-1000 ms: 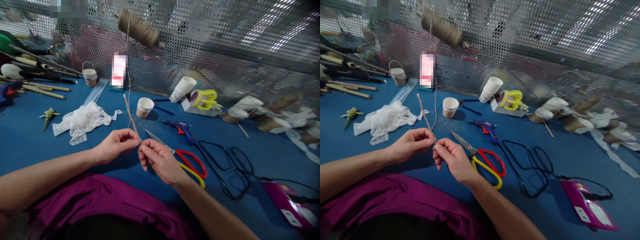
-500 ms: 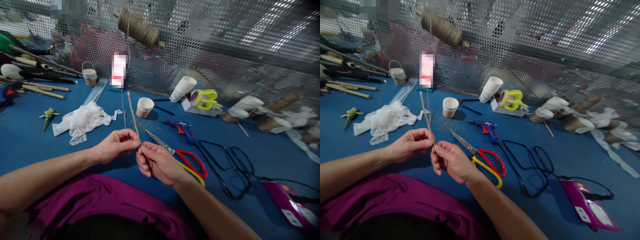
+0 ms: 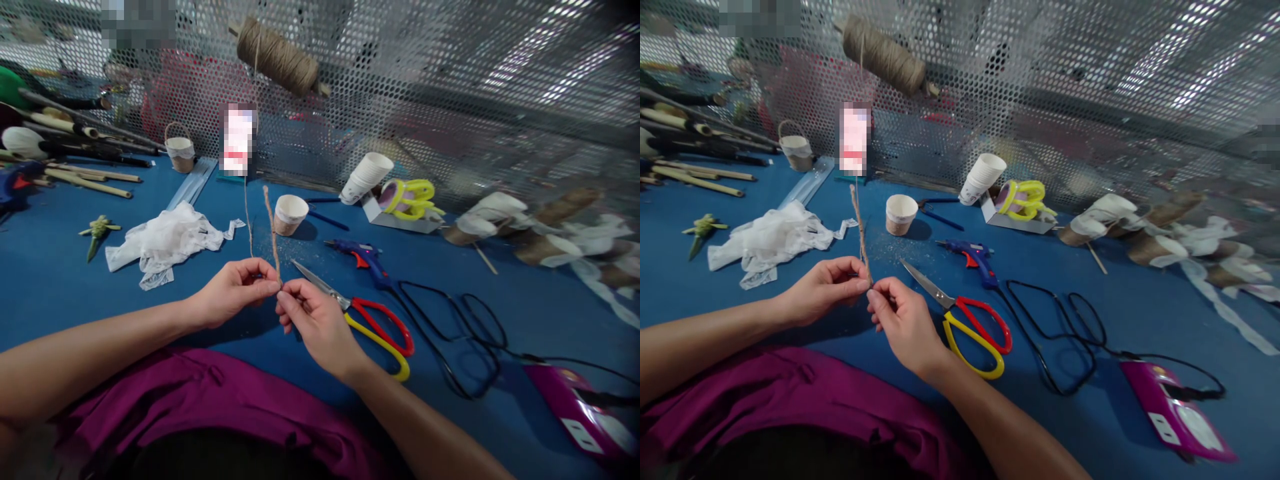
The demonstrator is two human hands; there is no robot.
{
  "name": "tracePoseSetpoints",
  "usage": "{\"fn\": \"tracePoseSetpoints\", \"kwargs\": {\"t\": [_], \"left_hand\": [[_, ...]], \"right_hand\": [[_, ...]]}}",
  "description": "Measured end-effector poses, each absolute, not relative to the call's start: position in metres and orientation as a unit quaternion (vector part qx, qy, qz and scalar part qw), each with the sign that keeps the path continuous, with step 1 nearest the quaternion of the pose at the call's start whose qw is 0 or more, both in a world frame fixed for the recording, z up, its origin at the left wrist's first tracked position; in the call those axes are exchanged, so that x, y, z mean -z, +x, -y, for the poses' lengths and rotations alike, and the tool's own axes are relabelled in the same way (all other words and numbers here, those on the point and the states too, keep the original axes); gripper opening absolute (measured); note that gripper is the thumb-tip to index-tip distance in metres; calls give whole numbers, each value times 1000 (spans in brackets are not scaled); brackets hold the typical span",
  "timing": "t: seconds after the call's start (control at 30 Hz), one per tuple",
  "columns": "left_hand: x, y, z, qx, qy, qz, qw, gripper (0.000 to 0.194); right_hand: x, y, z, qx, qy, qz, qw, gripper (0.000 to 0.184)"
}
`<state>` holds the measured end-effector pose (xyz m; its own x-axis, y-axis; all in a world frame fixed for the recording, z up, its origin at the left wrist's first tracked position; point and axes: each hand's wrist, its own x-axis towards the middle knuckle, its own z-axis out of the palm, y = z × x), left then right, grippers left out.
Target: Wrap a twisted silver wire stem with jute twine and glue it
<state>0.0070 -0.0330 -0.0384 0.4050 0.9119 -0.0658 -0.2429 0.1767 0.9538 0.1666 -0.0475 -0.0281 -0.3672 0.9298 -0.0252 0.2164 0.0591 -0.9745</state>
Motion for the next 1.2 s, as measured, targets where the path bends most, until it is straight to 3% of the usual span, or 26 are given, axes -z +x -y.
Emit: {"fn": "tracePoseSetpoints", "kwargs": {"t": [0.47,0.77,1.2], "left_hand": [[35,5,33,-416,465,-325,711,19],[30,7,34,-409,402,-317,755,26],[35,7,33,-413,426,-294,749,20]], "right_hand": [[27,170,44,-691,-350,534,339,17],[26,169,45,-723,-341,496,340,18],[26,169,44,-747,-335,468,332,19]]}}
